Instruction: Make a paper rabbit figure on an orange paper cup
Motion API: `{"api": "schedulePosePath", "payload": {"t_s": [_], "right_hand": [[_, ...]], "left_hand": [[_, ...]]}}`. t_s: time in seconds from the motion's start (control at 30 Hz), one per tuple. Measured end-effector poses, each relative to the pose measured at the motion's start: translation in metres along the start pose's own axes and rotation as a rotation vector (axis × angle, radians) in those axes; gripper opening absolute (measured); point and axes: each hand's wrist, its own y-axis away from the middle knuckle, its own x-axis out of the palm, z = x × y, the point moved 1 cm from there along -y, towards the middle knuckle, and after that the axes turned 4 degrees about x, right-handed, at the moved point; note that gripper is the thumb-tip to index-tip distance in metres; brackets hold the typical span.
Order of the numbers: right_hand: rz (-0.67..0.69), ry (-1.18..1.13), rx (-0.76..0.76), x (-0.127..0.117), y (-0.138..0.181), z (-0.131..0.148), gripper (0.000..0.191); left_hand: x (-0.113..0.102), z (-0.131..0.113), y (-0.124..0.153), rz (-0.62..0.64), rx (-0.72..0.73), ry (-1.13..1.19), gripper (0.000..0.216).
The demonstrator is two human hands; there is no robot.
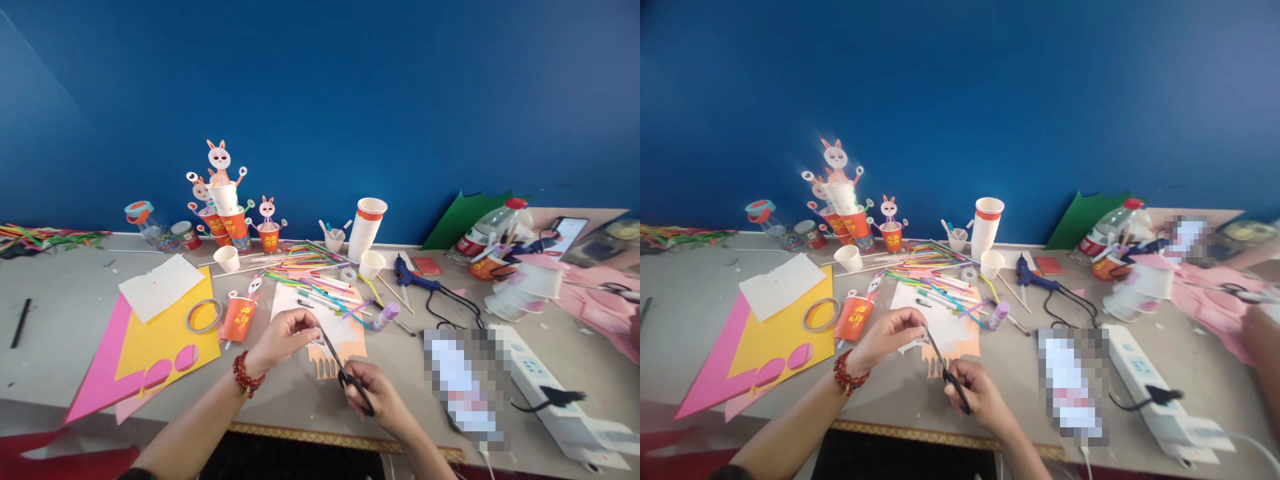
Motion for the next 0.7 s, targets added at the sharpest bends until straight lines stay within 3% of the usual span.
{"api": "schedulePosePath", "payload": {"t_s": [0.7], "right_hand": [[0.032, 0.016, -0.002, 0.0019, -0.0014, 0.0025, 0.054]], "left_hand": [[-0.0005, -0.004, 0.0012, 0.037, -0.02, -0.018, 0.019]]}}
